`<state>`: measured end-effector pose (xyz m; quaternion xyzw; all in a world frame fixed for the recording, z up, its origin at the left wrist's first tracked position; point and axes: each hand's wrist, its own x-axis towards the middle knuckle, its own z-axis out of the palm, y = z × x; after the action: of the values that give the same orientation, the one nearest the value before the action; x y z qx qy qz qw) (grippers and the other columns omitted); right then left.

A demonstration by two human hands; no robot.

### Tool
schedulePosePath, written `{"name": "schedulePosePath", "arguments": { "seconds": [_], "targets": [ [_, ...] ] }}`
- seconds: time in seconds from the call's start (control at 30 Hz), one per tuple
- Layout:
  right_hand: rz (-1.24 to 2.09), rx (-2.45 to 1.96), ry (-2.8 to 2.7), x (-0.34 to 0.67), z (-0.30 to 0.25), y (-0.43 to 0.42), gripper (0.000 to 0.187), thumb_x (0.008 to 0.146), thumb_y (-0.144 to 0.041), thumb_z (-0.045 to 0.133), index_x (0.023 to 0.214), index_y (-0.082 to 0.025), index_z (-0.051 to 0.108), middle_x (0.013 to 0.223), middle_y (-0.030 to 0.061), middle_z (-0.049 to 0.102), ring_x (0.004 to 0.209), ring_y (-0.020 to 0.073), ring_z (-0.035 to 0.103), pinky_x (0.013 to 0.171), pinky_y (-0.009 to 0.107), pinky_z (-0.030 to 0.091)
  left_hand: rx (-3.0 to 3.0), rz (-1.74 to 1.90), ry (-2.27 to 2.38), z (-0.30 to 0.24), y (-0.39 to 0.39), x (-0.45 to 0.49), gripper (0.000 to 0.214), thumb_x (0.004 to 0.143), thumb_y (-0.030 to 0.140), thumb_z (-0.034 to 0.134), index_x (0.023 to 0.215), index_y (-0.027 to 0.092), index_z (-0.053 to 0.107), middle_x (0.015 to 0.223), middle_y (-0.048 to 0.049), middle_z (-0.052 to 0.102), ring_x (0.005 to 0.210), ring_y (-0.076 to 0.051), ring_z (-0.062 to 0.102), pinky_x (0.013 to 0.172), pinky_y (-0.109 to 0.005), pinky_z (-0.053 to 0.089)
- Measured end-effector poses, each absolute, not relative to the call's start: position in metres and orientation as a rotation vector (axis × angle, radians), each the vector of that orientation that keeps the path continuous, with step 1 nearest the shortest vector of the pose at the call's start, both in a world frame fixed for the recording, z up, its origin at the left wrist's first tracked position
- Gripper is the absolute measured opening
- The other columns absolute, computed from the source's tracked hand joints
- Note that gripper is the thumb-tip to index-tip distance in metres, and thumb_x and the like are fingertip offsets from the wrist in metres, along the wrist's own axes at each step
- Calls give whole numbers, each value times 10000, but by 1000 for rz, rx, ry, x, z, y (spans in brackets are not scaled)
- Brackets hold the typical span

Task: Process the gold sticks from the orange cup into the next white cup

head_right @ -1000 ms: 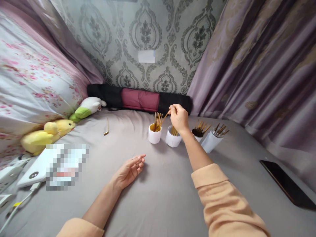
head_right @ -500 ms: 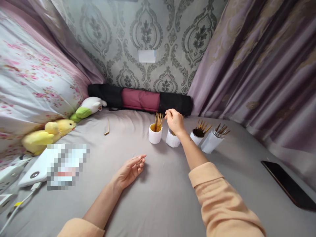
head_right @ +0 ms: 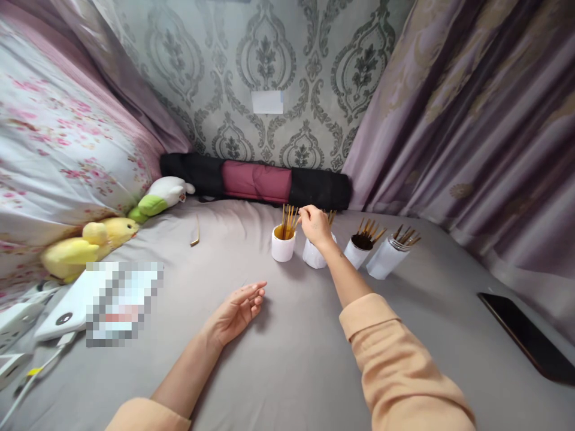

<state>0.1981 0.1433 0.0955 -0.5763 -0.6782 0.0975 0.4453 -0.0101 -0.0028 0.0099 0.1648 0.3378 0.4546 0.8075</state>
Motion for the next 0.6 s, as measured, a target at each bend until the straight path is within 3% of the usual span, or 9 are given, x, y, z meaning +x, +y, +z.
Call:
{"name": "schedulePosePath", "arguments": {
  "seconds": [0.6],
  "targets": [
    [258,-1447,-1657,198,85,148,261,826,-318,424,788,-169,635,655,26,674,566,132,599,619,249,449,335,971,730,11,-3,-9,222,745,165,634,947,75,623,766,-37,564,602,-58,524,521,-165,448]
  ]
}}
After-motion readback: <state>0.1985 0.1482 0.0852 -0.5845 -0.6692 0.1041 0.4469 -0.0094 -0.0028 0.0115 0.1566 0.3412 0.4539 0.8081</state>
